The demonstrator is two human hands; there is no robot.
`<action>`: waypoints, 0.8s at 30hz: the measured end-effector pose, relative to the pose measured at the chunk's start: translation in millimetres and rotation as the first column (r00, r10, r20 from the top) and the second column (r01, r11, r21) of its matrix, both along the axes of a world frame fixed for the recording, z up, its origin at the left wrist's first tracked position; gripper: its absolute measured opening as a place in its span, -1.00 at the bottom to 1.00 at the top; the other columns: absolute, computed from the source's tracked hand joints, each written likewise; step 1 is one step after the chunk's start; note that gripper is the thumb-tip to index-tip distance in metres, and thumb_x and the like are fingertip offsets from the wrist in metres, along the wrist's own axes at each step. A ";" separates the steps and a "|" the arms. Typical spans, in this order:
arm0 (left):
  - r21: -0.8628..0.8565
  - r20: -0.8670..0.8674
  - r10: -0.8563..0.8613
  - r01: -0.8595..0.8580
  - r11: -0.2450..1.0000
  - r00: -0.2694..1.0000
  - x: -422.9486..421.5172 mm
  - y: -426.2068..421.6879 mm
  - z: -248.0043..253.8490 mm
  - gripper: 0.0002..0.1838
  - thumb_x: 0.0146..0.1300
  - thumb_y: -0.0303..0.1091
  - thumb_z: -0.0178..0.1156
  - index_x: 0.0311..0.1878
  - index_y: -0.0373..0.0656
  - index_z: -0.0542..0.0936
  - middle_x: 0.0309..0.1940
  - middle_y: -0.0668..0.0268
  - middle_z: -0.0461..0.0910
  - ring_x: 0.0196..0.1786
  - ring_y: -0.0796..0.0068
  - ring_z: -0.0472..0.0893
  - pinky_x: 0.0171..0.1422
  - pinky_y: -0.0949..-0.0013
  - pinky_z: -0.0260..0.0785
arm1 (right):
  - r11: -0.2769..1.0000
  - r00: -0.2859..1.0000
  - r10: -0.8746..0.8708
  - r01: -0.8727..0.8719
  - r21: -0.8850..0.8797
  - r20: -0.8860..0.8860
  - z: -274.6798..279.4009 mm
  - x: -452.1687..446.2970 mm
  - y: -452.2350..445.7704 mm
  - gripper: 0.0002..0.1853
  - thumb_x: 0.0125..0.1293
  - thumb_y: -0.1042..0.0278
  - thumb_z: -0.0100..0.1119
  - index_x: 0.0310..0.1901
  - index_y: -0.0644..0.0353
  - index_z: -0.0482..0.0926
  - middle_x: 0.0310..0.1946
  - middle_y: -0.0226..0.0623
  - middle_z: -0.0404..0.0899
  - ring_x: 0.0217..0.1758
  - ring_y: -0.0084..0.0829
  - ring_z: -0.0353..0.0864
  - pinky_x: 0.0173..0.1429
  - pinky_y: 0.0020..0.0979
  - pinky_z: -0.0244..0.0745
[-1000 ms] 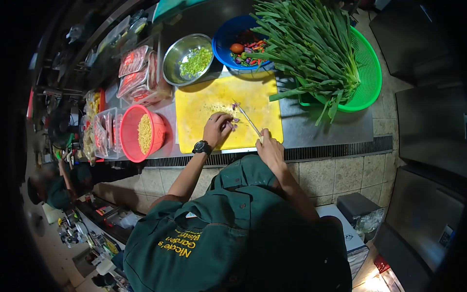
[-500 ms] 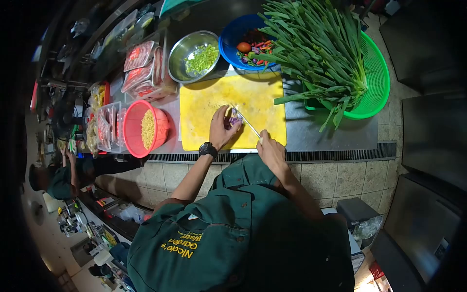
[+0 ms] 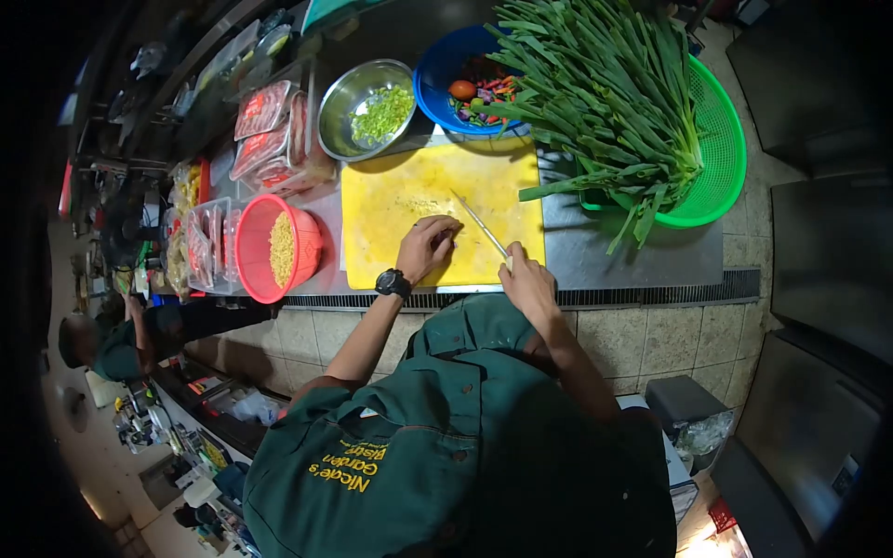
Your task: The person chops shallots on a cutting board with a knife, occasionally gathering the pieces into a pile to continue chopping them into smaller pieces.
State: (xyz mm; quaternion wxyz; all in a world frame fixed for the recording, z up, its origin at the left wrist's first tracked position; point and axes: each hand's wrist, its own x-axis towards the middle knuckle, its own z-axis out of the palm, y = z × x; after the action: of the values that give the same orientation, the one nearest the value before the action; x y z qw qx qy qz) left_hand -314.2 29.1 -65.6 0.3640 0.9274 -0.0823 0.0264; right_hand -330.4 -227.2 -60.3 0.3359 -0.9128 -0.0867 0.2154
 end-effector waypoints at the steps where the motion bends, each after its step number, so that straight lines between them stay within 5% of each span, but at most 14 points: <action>1: -0.005 0.038 0.020 -0.020 1.000 0.999 -2.1 2.8 1.7 -0.71 0.30 -0.33 0.35 0.09 -0.02 0.73 0.00 0.19 0.73 0.02 0.11 0.70 0.12 0.17 0.60 | 1.000 1.000 0.001 -0.001 0.002 -0.001 0.7 -0.2 3.7 -0.67 0.47 0.19 0.13 0.14 0.05 0.33 -0.39 0.08 0.70 -0.22 0.25 0.71 -0.08 0.17 0.55; 5: 0.153 0.127 0.123 -0.142 0.978 0.984 -4.8 4.2 9.6 -0.73 0.29 -0.30 0.38 0.04 -0.04 0.74 0.01 0.19 0.74 0.00 0.14 0.72 0.10 0.19 0.61 | 0.998 0.998 0.048 -0.047 -0.040 0.034 1.2 3.0 14.8 -0.69 0.48 0.21 0.12 0.13 0.10 0.33 -0.40 0.08 0.69 -0.26 0.24 0.70 -0.11 0.15 0.56; 8: 0.101 -0.001 0.122 -0.121 0.987 0.993 -3.3 0.7 7.3 -0.77 0.28 -0.29 0.40 -0.01 -0.06 0.76 0.00 0.19 0.74 -0.01 0.15 0.72 0.10 0.20 0.60 | 0.995 0.991 0.092 -0.088 -0.049 0.093 -2.6 6.9 21.3 -0.69 0.48 0.22 0.10 0.11 0.14 0.33 -0.40 0.12 0.69 -0.31 0.25 0.70 -0.15 0.16 0.57; 17: 0.080 0.177 0.023 -0.038 0.996 0.984 2.3 -3.1 7.4 -0.81 0.30 -0.29 0.39 -0.06 -0.09 0.77 -0.16 0.21 0.77 -0.08 0.17 0.74 0.02 0.21 0.61 | 0.973 0.971 0.193 -0.172 -0.154 0.139 0.2 19.4 39.4 -0.66 0.42 0.25 0.10 0.12 0.23 0.37 -0.42 0.15 0.69 -0.33 0.21 0.72 -0.18 0.14 0.60; 24: -0.011 0.007 -0.008 0.008 1.000 1.000 11.8 8.5 -7.2 -0.82 0.31 -0.30 0.40 -0.09 -0.11 0.80 -0.30 0.23 0.79 -0.22 0.22 0.75 -0.04 0.25 0.62 | 0.950 0.959 0.256 -0.227 -0.216 0.119 -6.3 25.1 44.5 -0.62 0.40 0.27 0.10 0.16 0.26 0.38 -0.45 0.13 0.69 -0.34 0.17 0.73 -0.19 0.11 0.62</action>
State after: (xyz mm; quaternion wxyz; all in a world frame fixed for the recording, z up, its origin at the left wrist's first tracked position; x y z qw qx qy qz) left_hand -302.4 37.7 -72.8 0.3691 0.9249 -0.0871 0.0286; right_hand -305.3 -182.7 -66.6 0.2061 -0.9377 -0.2001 0.1953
